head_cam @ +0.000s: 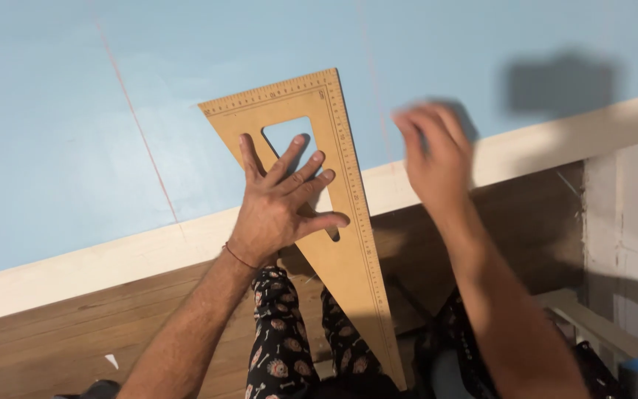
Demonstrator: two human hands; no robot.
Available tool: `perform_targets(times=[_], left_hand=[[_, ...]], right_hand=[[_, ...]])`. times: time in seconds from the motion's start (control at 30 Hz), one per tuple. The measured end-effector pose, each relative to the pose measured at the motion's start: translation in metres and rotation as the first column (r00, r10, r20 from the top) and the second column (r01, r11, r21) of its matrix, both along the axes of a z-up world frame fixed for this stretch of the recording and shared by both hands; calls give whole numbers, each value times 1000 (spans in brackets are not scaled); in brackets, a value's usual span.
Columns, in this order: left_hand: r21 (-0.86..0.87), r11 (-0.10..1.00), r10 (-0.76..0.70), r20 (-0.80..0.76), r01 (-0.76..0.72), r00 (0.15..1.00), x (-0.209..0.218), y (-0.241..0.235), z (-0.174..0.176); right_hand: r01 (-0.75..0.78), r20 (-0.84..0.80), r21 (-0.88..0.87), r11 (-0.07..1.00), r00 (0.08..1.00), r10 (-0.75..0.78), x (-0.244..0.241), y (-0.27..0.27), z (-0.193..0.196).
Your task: Using a large set square to measure and mark lines on a blue sheet of material
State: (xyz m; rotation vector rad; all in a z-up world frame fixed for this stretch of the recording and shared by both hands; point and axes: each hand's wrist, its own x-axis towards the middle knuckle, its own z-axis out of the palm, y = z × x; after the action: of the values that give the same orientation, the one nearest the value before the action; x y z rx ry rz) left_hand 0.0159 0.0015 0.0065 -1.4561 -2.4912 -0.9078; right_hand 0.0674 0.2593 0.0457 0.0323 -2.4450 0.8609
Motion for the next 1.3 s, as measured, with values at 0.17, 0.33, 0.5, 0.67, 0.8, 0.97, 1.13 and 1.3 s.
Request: perform_targets(times=[0.17,0.33,0.5,0.67,0.8,0.97,1.13,1.3], left_hand=[[35,999,-2,-6,2,1000,-1,1,2],[60,998,3,-4,-3,1000,-1,-1,-9],[66,998,-1,-6,1,1000,-1,0,-5],[65,998,-7,16,6,1000,-3,-1,-1],[62,998,1,-14,0,1000,-2,-2,-2],[43,999,0,2,0,1000,-4,-2,-2],[54,999,6,-21,-5,1000,-1,-1,-9],[98,986,128,50,-132,991,1,8,10]], right_hand=[[-172,33,184,968,985,169,-80,1,-31],[-191,73,241,952,981,178,-92,-3,-40],[-235,167,464,854,970,177,-94,0,-33],[-244,192,376,894,964,182,-95,9,-29],[-183,145,387,904,980,136,-96,-7,-32],[-220,211,342,914,965,154,-98,0,-29],[-174,157,391,904,980,120,-91,0,-29],[209,70,-93,974,977,-203,-12,5,6]])
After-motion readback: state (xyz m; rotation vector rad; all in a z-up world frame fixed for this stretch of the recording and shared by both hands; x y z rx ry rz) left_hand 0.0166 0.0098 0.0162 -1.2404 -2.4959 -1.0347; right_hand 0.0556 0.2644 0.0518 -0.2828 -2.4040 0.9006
